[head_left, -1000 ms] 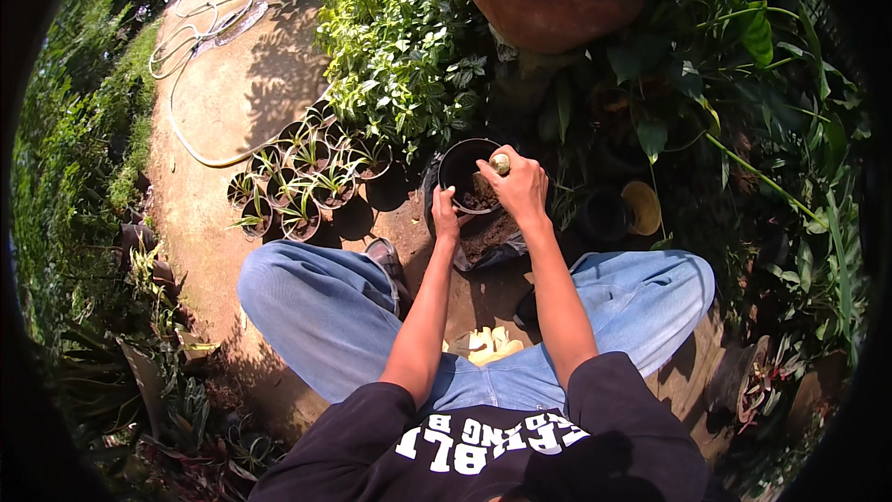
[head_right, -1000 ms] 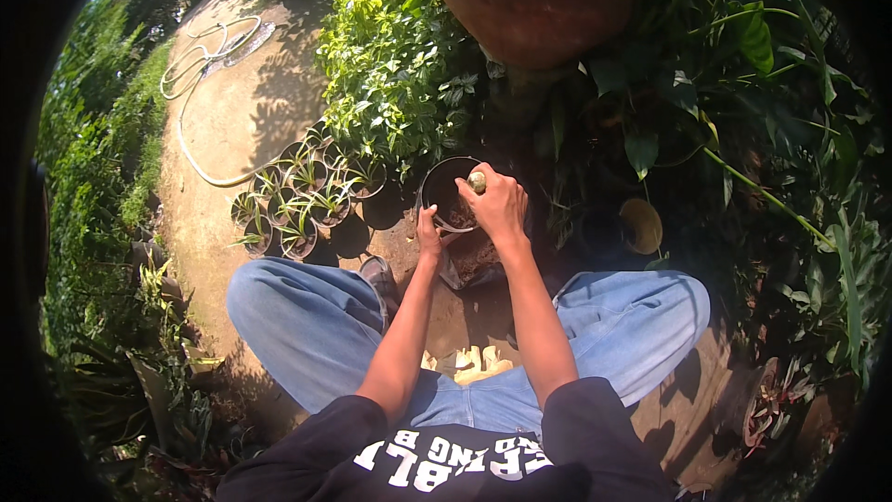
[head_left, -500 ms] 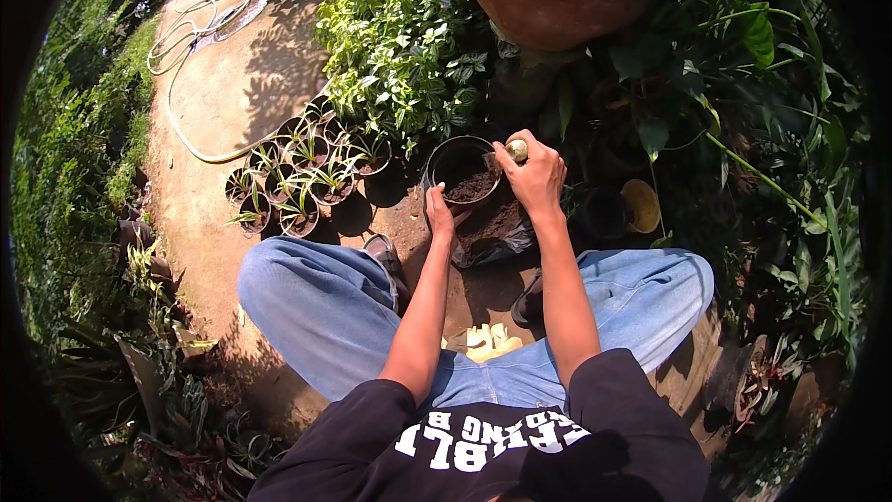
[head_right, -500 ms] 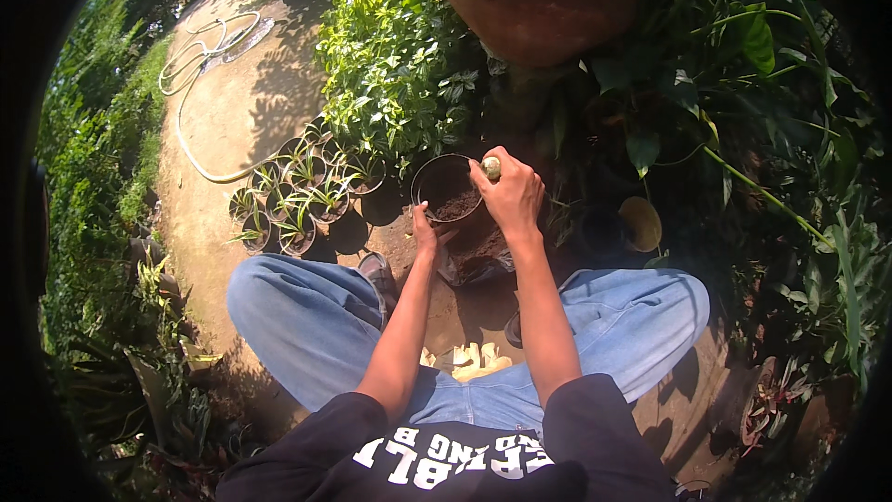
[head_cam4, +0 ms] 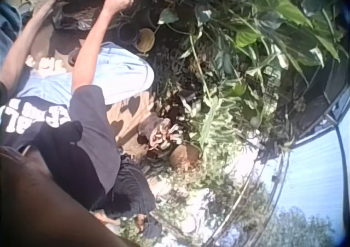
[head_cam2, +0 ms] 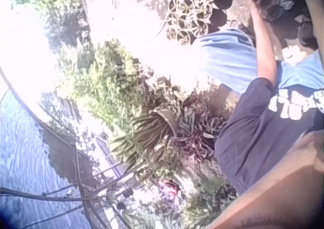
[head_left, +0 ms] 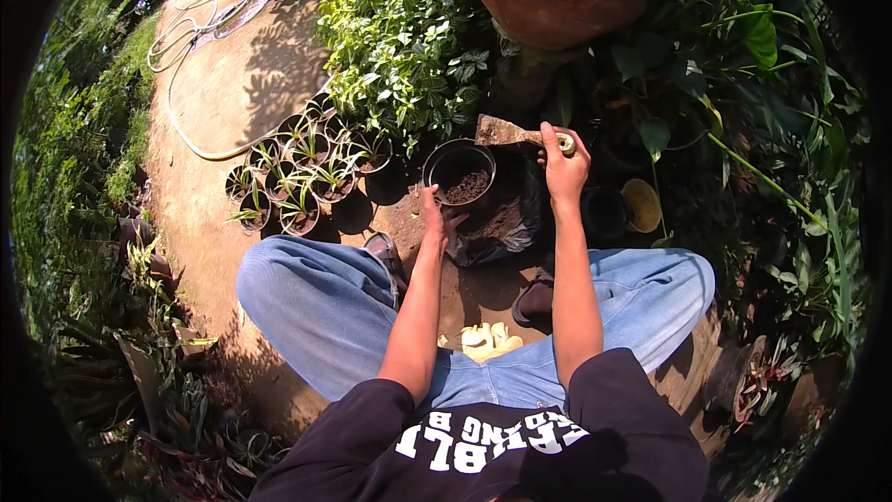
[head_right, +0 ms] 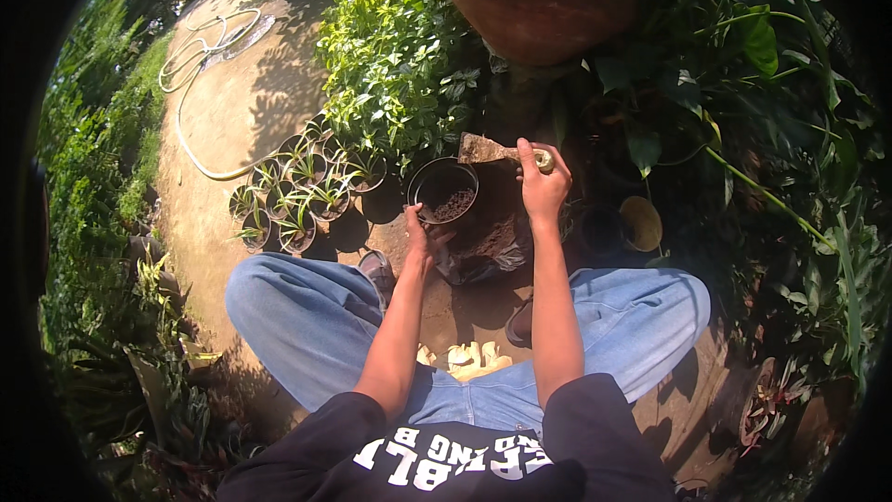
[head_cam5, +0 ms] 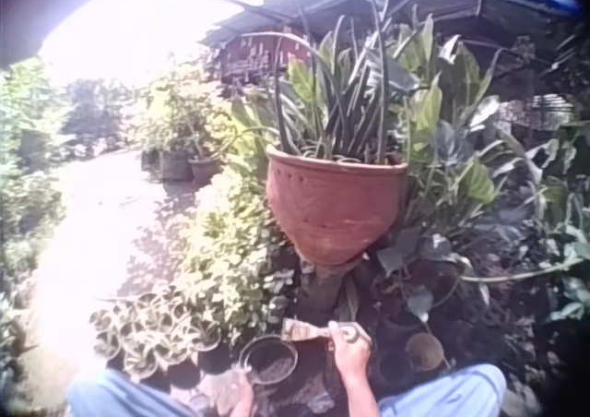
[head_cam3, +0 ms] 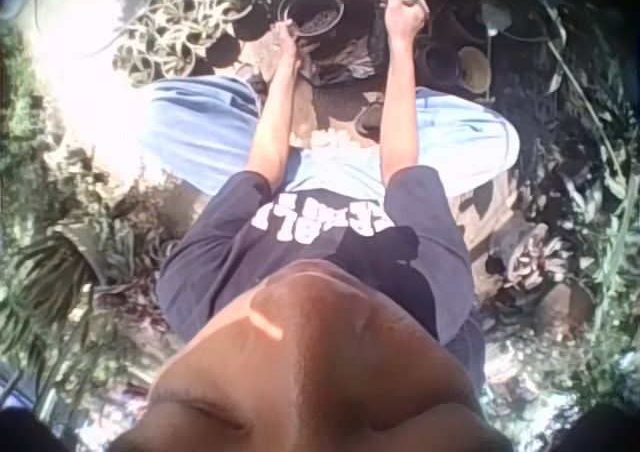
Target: The person sits on the ground and uses a hand trowel to scoop soil into a small black pot. They then place a small plant into the pot and add more soil around it. The person repeats this process with multiple small plants and pots.
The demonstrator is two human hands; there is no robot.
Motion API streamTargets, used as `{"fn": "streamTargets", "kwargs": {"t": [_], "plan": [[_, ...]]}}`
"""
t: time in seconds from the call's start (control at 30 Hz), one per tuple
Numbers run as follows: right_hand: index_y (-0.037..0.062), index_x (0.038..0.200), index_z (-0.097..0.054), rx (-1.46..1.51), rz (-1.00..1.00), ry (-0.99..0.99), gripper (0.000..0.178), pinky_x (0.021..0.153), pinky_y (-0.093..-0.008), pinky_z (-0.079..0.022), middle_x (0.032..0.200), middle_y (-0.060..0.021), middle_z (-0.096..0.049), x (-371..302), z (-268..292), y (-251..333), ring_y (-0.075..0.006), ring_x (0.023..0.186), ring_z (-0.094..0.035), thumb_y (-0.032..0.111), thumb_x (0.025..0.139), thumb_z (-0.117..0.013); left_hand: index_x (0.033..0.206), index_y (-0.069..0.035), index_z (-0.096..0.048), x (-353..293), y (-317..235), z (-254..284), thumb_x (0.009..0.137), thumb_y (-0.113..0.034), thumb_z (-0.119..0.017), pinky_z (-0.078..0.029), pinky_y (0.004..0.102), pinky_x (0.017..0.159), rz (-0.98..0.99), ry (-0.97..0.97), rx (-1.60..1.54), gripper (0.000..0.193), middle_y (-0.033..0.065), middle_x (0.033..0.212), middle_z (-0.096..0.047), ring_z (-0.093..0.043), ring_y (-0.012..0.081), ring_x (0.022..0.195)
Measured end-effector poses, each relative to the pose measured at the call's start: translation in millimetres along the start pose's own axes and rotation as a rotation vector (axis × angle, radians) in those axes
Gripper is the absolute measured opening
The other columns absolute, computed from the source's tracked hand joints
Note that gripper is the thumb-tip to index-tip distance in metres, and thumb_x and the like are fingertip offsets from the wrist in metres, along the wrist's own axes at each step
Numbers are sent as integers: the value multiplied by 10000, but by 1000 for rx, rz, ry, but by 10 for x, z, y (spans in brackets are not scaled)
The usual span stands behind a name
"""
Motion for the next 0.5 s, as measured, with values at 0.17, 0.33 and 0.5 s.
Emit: {"fn": "streamTargets", "kwargs": {"t": [0.17, 0.33, 0.5], "plan": [[23, 940, -675, 99, -193, -10, 303, 507, -211, -475, 717, -34, -661, 113, 190, -145, -78, 559, -604, 305, 869, -757, 1349, -52, -457, 25, 15, 66, 755, -640, -527, -418, 588, 993, 15, 80, -100, 839, 196, 1299, -524, -523, 384, 1187], [46, 964, -680, -3, -282, -23, 290, 508, -211, -461, 703, -28, -662, 133, 311, -330, -76, 559, -607, 321, 888, -734, 1331, -79, -474, 104, -16, 99, 778, -604, -519, -428, 567, 965, -39, 113, -121, 764, 143, 1274, -579, -567, 338, 1153], [36, 960, -662, -54, -397, 52, 304, 499, -220, -468, 696, -52, -668, 101, 245, -620, -88, 544, -613, 323, 887, -733, 1281, -158, -464, 291, 27, 342, 816, -526, -570, -500, 552, 884, -109, 62, -66, 602, 116, 1270, -541, -571, 323, 1149]]}}
Point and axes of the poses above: each hand's wrist, its own x-axis towards the middle knuckle, its own z-axis out of the back of the hand, y = z × x, the point moved 4 cm from there along x, towards the middle knuckle
